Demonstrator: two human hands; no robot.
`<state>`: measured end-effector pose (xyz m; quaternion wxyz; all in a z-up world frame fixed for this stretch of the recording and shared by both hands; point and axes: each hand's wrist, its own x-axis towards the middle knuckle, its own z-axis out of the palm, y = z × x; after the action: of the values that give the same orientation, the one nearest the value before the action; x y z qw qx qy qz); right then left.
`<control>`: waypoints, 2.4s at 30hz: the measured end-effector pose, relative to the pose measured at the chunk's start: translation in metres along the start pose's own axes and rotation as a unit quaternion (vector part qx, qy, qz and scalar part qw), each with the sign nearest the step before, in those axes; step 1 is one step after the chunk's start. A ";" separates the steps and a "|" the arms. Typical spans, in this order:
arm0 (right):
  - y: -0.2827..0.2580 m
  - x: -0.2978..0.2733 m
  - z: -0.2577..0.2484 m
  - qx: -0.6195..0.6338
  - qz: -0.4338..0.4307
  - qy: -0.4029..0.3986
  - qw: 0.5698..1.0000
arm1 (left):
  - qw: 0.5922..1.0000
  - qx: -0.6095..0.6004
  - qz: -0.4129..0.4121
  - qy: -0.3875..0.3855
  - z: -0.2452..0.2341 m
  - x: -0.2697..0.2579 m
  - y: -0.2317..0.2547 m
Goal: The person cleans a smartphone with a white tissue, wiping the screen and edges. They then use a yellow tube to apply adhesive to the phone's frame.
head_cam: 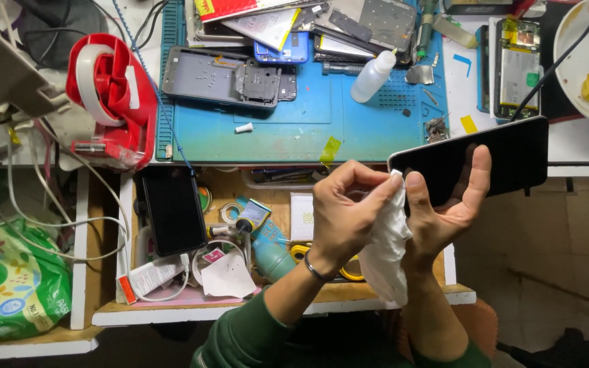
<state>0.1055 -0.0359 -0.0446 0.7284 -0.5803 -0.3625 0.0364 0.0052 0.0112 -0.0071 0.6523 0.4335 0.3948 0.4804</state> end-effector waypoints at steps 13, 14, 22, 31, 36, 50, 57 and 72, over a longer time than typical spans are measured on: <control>-0.009 -0.010 0.001 0.005 0.032 -0.013 0.999 | 0.999 -0.014 0.022 0.021 0.004 0.011 0.000; -0.009 -0.007 0.002 0.004 0.034 -0.009 0.999 | 1.000 -0.012 0.005 0.013 0.004 0.004 -0.002; -0.010 -0.002 0.002 0.029 0.106 0.004 0.994 | 1.000 -0.020 0.017 0.001 0.005 0.001 0.001; -0.023 0.022 0.011 0.120 0.258 0.058 0.957 | 0.994 -0.001 -0.049 -0.101 -0.020 -0.029 -0.007; -0.014 0.029 0.002 0.201 0.301 0.047 0.931 | 0.995 -0.003 -0.043 -0.085 -0.025 -0.025 -0.003; -0.006 0.024 -0.003 0.243 0.326 -0.009 0.913 | 0.988 -0.096 -0.093 -0.075 -0.029 -0.018 -0.021; -0.006 -0.001 -0.028 0.152 0.269 -0.267 0.913 | 0.910 -0.283 -0.295 -0.074 -0.032 0.004 -0.085; -0.051 0.008 -0.033 0.091 0.228 -0.523 0.816 | 0.804 -0.455 -0.362 -0.127 -0.028 -0.014 -0.069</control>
<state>0.1115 -0.0755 0.0021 0.4492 -0.4708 -0.5413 0.5325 -0.0041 -0.0084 -0.0795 0.9454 -0.0301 0.1728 0.2747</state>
